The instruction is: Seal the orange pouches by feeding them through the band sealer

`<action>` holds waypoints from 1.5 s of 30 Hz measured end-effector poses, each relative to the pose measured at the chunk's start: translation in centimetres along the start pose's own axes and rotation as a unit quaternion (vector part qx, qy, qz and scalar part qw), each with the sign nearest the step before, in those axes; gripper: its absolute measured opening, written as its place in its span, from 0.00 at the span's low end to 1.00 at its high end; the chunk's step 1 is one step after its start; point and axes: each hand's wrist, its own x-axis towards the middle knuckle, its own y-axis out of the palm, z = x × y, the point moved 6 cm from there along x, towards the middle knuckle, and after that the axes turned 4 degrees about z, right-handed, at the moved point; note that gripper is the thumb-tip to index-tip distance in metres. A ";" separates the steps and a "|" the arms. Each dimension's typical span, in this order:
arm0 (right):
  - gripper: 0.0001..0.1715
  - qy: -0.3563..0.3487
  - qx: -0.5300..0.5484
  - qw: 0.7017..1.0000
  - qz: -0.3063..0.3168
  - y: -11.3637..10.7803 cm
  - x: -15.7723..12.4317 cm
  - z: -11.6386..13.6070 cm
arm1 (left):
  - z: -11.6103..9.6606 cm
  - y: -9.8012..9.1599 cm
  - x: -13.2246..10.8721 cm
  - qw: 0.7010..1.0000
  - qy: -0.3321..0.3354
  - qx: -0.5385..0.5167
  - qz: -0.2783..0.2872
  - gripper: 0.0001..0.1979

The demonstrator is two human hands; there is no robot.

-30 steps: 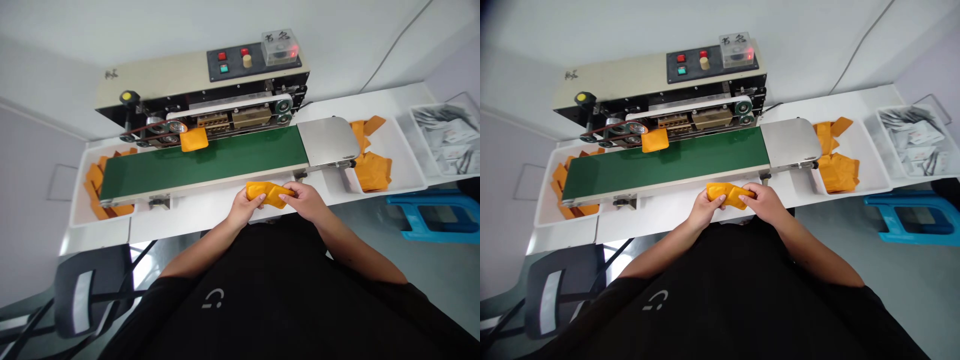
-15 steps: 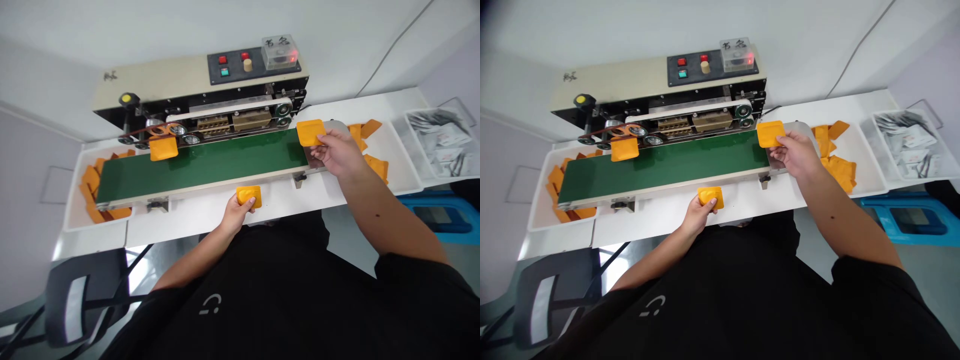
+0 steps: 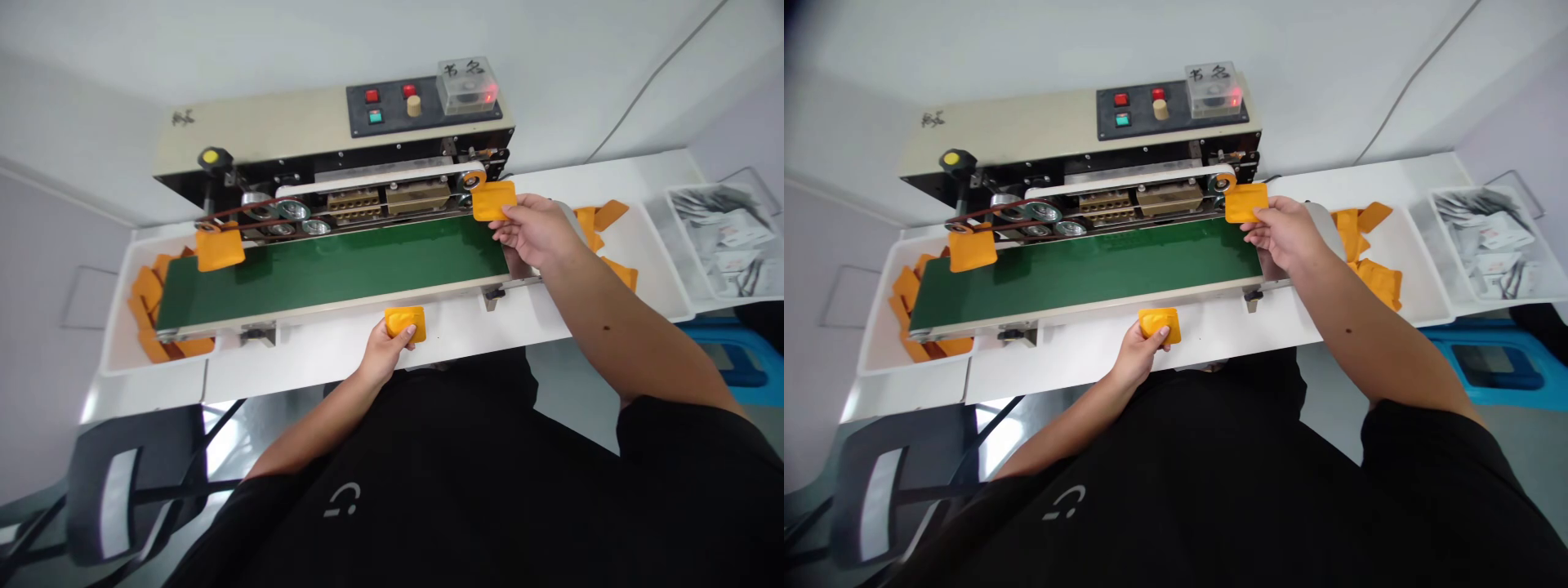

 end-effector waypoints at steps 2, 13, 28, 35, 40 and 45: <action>0.07 0.004 -0.007 1.000 0.012 0.9 0.4 0.0 | 0.1 0.0 0.0 1.000 0.000 0.000 0.001 0.29; 0.17 -0.118 -0.030 0.992 -0.013 0.0 -2.7 -0.2 | 0.3 -0.1 0.0 1.000 -0.003 -0.001 0.007 0.30; 0.21 -0.087 -0.111 0.983 0.120 2.6 -13.1 -11.4 | -1.1 4.3 0.7 0.992 -0.012 0.007 0.127 0.32; 0.26 -0.045 -0.129 0.977 0.165 3.6 -13.0 -13.1 | -2.1 5.4 0.2 0.988 0.010 0.004 0.152 0.31; 0.23 -0.005 -0.094 0.976 0.196 5.1 -13.7 -14.6 | -2.2 5.6 -0.3 0.986 0.020 0.013 0.166 0.30; 0.25 -0.031 -0.031 0.992 0.121 2.9 -12.3 -11.5 | -2.0 4.8 -0.5 0.983 0.037 0.002 0.180 0.26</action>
